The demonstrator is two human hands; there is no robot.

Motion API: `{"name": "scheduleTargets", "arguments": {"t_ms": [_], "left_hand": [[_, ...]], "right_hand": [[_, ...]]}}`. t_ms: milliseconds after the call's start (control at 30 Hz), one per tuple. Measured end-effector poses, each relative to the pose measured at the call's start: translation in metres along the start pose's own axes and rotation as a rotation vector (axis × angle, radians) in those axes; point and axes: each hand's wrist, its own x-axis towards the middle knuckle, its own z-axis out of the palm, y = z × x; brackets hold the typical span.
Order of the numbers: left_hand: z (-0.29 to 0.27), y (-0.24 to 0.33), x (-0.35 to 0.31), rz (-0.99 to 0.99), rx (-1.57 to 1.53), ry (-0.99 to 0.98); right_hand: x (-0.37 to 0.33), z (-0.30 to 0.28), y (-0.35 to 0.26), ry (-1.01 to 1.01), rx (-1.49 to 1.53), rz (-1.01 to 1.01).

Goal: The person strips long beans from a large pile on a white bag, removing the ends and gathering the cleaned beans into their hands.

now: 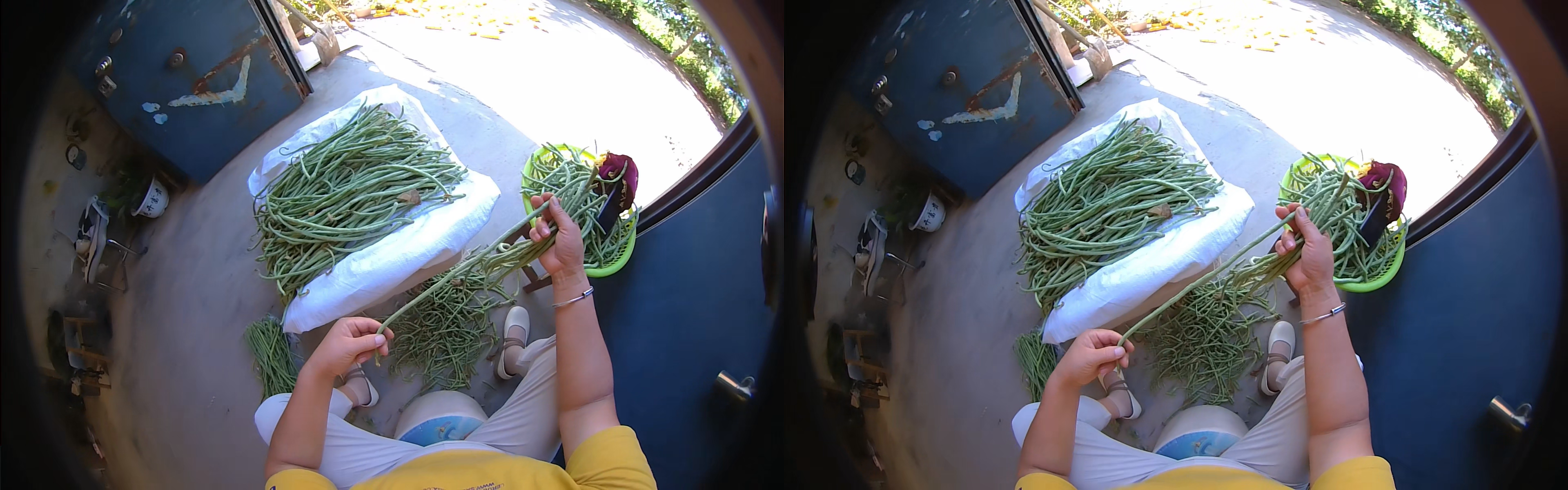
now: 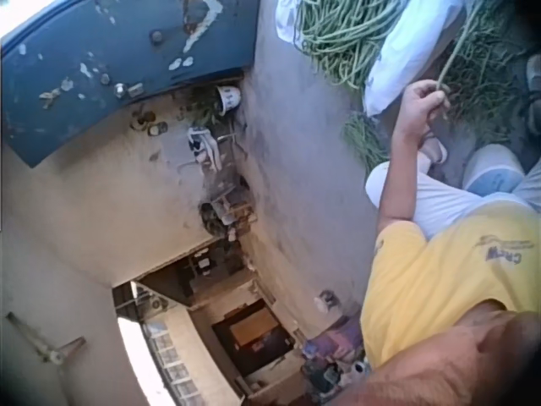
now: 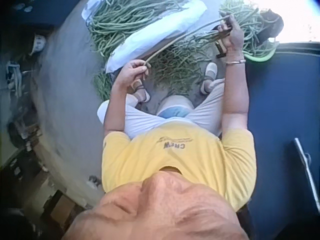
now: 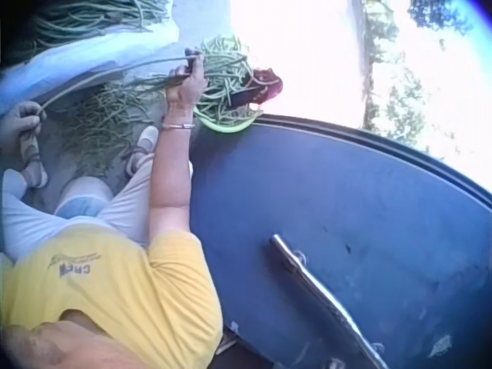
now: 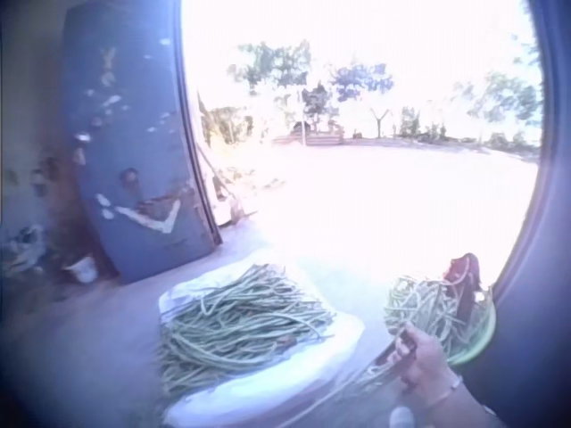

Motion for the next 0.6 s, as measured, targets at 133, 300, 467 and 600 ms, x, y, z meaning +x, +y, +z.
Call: {"name": "scheduleTargets", "arguments": {"t_ms": [133,300,467,600], "left_hand": [[0.001,-0.006,0.002,-0.024,-0.133,0.044],[-0.001,-0.019,0.012,-0.079,-0.241,0.036],[0.003,-0.024,0.013,-0.058,0.248,0.113],[0.004,-0.023,0.009,0.006,0.509,0.132]], "right_hand": [[0.000,-0.004,0.002,0.041,-0.052,-0.001],[0.005,-0.004,0.004,0.093,-0.046,-0.046],[0.006,-0.002,0.004,0.118,-0.047,-0.075],[0.009,-0.010,0.002,0.147,-0.027,-0.123]]}}
